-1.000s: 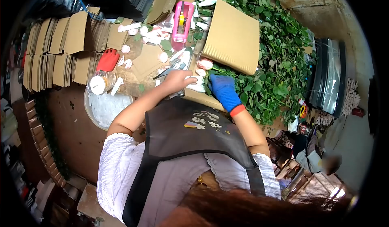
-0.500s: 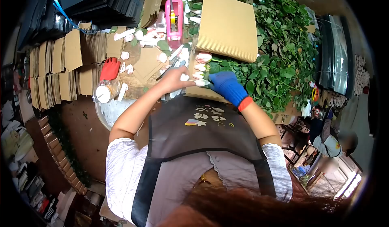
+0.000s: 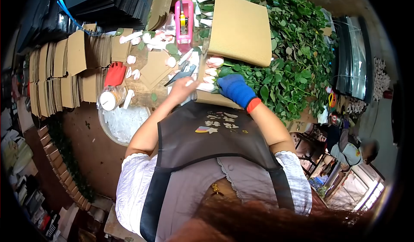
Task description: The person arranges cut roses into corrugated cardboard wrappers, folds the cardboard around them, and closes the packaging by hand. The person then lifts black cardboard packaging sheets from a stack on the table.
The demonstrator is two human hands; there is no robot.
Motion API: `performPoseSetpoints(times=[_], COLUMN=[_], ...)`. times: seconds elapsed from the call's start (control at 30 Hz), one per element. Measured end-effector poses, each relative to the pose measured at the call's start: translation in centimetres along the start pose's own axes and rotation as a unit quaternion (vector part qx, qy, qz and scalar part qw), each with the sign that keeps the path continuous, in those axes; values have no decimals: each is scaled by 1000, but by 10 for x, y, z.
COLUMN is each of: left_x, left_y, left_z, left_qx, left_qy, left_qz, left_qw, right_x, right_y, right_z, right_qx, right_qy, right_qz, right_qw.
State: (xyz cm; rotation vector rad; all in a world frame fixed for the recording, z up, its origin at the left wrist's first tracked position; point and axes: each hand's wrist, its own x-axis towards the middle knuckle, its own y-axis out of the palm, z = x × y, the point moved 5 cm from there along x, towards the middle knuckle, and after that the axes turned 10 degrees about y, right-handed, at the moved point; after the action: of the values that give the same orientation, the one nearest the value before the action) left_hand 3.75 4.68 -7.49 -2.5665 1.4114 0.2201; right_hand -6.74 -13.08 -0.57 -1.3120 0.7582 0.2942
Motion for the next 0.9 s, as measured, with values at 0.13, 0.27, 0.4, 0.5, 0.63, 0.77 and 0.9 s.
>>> performPoseSetpoints(times=[0.13,0.27,0.4,0.5,0.63,0.77,0.9], left_x=[-47,-141,-107,-35,22,42,44], left_y=[-104,-180,-128,-57,-14,-6,-4], left_z=[-42,14,-19,-48,-64,-48,-50], left_qx=[145,635,541,289,286,310,320], left_qy=[-79,-242,-156,41,179,195,183], left_qz=[65,286,285,134,109,154,171], left_qw=[984,675,775,947,935,918,914], right_x=[-11,-17,-8,-9,-11,-22,-24], right_y=[-11,-13,-9,-13,-4,-17,-17], right_z=[-1,-4,6,5,-9,-13,-7], right_qx=[13,25,3,-3,19,59,65], right_qy=[-19,2,-13,-15,12,-34,-70], right_qz=[-14,-25,-39,-43,-47,-46,-53], right_qw=[1000,999,999,999,999,997,994])
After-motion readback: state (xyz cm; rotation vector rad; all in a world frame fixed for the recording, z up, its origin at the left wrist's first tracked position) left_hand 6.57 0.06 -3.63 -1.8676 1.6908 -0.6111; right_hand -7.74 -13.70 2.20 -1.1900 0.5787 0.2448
